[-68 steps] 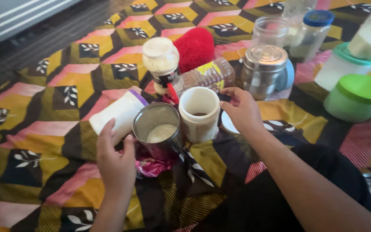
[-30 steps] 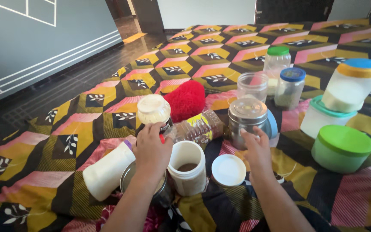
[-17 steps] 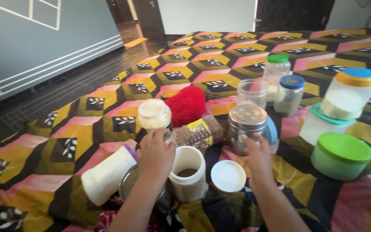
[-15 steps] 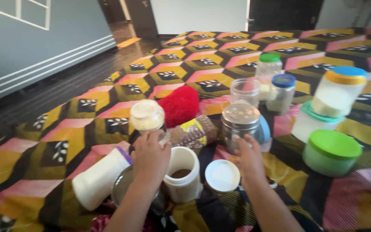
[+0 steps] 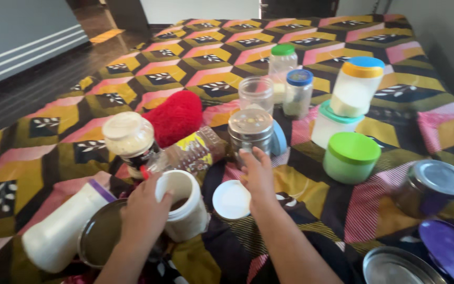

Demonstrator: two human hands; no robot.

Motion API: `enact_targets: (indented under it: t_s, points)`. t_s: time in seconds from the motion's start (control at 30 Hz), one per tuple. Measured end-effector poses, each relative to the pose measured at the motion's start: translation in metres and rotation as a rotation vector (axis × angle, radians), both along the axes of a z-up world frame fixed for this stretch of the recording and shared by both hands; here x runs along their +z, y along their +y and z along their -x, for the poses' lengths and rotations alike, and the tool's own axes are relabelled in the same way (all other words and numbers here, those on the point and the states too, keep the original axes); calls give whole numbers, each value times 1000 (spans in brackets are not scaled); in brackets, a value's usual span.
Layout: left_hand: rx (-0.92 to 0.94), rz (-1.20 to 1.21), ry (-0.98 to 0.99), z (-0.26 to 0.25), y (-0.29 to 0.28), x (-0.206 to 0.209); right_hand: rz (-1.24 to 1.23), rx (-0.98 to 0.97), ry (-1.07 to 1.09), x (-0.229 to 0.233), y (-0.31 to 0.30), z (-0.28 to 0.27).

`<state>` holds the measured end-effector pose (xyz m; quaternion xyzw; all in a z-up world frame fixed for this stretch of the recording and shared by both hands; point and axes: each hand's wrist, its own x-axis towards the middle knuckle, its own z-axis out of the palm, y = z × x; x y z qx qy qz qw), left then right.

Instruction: The person sits on the floor and wipes several plastic and metal containers with a cloth, then pours a granular substance from a metal tin into a plastic jar. The person continues wiping the containers and their lids before placing them back on the floor.

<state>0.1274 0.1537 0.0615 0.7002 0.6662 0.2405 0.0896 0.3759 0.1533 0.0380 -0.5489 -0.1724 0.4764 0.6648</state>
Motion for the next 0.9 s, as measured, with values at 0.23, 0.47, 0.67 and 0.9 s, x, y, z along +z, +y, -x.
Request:
enact_targets:
  t_s: [0.23, 0.47, 0.67, 0.9]
  points:
    - [-15, -58, 51, 12, -10, -16, -21, 22, 13, -4, 1, 4]
    - [-141, -397, 67, 8, -17, -25, -20, 25, 22, -13, 9, -3]
    - [-147, -421, -68, 7, -16, -28, 6, 280, -183, -17, -4, 14]
    - [86, -401, 109, 62, -25, -17, -66, 559, -617, -25, -10, 56]
